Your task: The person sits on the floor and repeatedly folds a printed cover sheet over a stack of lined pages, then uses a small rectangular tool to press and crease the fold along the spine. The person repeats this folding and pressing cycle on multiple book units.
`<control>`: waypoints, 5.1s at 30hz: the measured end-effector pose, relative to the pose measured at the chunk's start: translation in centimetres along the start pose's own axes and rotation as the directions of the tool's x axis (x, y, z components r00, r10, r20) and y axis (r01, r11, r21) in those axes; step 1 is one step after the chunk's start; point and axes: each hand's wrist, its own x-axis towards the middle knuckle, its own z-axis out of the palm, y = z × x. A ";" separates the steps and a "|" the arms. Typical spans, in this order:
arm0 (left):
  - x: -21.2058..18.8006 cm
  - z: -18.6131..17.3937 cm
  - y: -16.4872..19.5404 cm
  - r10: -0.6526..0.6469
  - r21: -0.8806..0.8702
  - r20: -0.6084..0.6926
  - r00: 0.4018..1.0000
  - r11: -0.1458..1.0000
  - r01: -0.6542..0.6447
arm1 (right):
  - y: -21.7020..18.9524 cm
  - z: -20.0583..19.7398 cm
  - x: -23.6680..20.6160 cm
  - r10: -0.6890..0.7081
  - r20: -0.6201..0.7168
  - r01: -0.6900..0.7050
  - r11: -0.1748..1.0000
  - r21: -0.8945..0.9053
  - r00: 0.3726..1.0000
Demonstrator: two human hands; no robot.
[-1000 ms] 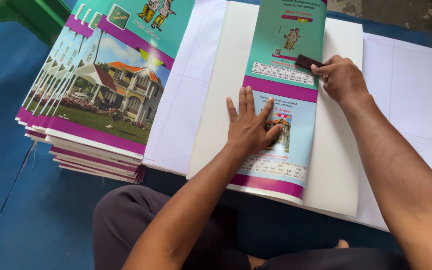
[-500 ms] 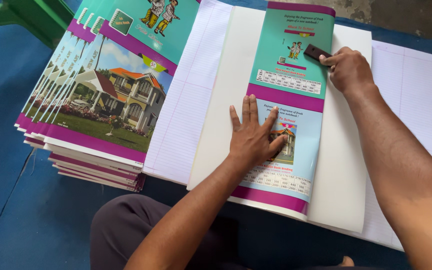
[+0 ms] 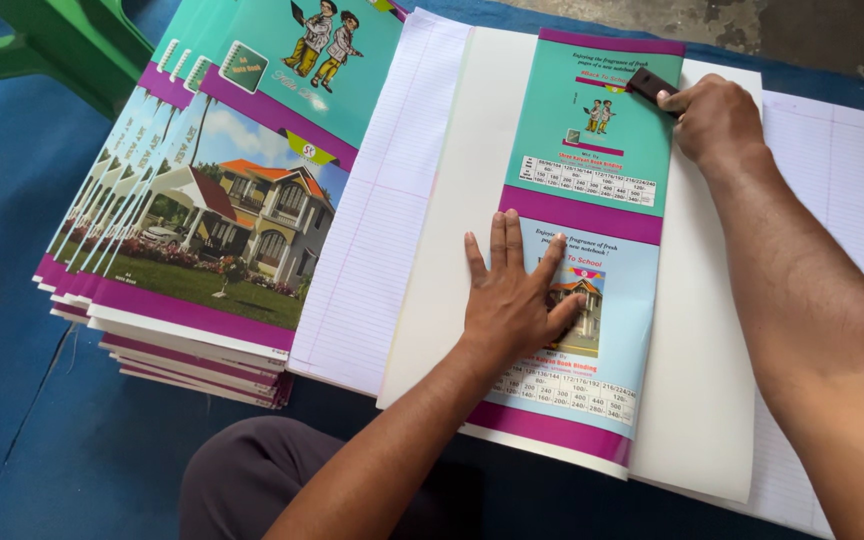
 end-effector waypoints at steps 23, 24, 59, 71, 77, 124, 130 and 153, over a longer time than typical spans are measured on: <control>0.3 -0.6 0.0 -0.014 -0.019 -0.001 1.000 1.000 0.014 | 1.7 1.9 6.4 -0.057 0.002 0.056 0.973 -0.223 0.998; 0.4 -0.6 0.0 -0.010 -0.021 -0.007 1.000 1.000 0.010 | 1.9 1.7 6.4 -0.100 -0.023 0.092 0.966 -0.241 0.995; -1.0 -1.7 1.8 -0.102 0.039 0.096 0.990 0.994 0.098 | -3.7 -4.6 -14.1 -0.039 0.157 0.040 0.999 -0.008 0.987; -1.6 -1.4 2.5 -0.100 0.067 0.056 0.993 0.993 0.096 | -3.5 -5.3 -20.5 -0.182 0.134 0.168 0.980 0.107 0.974; -1.7 -1.3 2.8 -0.113 0.075 0.078 0.991 0.991 0.107 | -3.9 -5.9 -23.4 -0.233 0.139 0.217 0.968 0.124 0.962; -1.9 -1.4 3.9 -0.196 0.276 0.194 0.961 0.951 0.138 | -6.7 -9.1 -41.6 -0.531 0.209 0.548 0.836 -0.026 0.821; -1.9 -1.1 3.8 -0.189 0.276 0.186 0.964 0.952 0.134 | -6.2 -9.1 -42.3 -0.579 0.182 0.590 0.807 -0.009 0.795; -1.7 -0.1 3.6 -0.174 0.208 0.192 0.966 0.969 0.134 | -6.1 -11.5 -44.0 -0.473 0.157 0.426 0.866 0.261 0.867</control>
